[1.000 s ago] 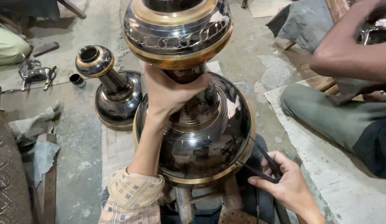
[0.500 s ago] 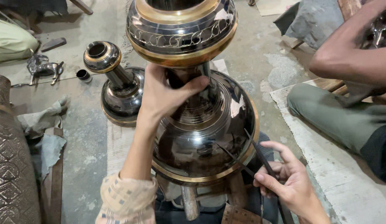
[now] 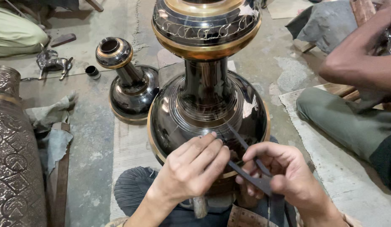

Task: The person sits on the floor and uses a small chisel and a hammer to engrave fine lines into the base of a polished metal vessel. They periodically use calipers to measure spacing between engraved lines and continue chiseling around the circumference.

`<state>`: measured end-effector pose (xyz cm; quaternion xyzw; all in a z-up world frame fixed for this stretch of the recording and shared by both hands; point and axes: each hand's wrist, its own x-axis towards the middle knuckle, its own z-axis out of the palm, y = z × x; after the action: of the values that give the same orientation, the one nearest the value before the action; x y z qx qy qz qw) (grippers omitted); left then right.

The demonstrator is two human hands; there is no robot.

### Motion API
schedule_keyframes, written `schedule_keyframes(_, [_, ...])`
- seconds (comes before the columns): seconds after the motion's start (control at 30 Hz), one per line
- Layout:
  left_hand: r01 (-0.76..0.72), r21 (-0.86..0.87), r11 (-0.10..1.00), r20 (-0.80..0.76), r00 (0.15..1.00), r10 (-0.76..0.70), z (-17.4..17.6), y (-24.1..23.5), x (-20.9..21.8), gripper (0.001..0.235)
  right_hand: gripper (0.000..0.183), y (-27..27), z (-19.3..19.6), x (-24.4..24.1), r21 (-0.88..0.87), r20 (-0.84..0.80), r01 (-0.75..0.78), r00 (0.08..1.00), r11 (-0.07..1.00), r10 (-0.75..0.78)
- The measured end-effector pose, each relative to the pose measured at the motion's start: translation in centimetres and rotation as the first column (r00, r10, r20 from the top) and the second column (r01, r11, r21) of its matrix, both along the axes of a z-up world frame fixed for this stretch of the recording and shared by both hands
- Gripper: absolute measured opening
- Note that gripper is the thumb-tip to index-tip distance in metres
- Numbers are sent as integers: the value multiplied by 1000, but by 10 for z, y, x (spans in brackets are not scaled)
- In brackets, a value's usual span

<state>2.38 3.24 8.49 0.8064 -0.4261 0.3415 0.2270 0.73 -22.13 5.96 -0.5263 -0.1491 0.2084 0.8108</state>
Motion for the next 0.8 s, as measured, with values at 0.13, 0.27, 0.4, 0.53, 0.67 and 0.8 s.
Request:
schedule_keyframes(0.13, [-37, -202, 979, -292, 956, -24, -7, 5, 6, 17, 46, 12, 24, 23, -452, 509, 327, 858, 830, -61])
schedule_keyframes(0.27, [-185, -444, 877, -684, 702, -198, -17, 10, 27, 18, 32, 33, 37, 47, -526, 745, 518, 664, 674, 71])
schedule_keyframes(0.4, [-181, -577, 797, -684, 640, -350, -27, 14, 42, 17, 20, 49, 40, 60, -561, 732, 526, 676, 639, 85])
schedule_keyframes(0.53, [-234, -579, 781, -690, 650, -317, -39, 16, 46, 20, 23, 52, 36, 69, -580, 719, 540, 691, 610, 72])
schedule_keyframes(0.67, [-256, -575, 777, -691, 661, -293, -40, 17, 45, 22, 22, 51, 34, 76, -549, 762, 565, 641, 616, 91])
schedule_keyframes(0.8, [-257, -548, 796, -690, 677, -256, -41, 18, 46, 20, 22, 49, 30, 78, -561, 745, 548, 660, 620, 91])
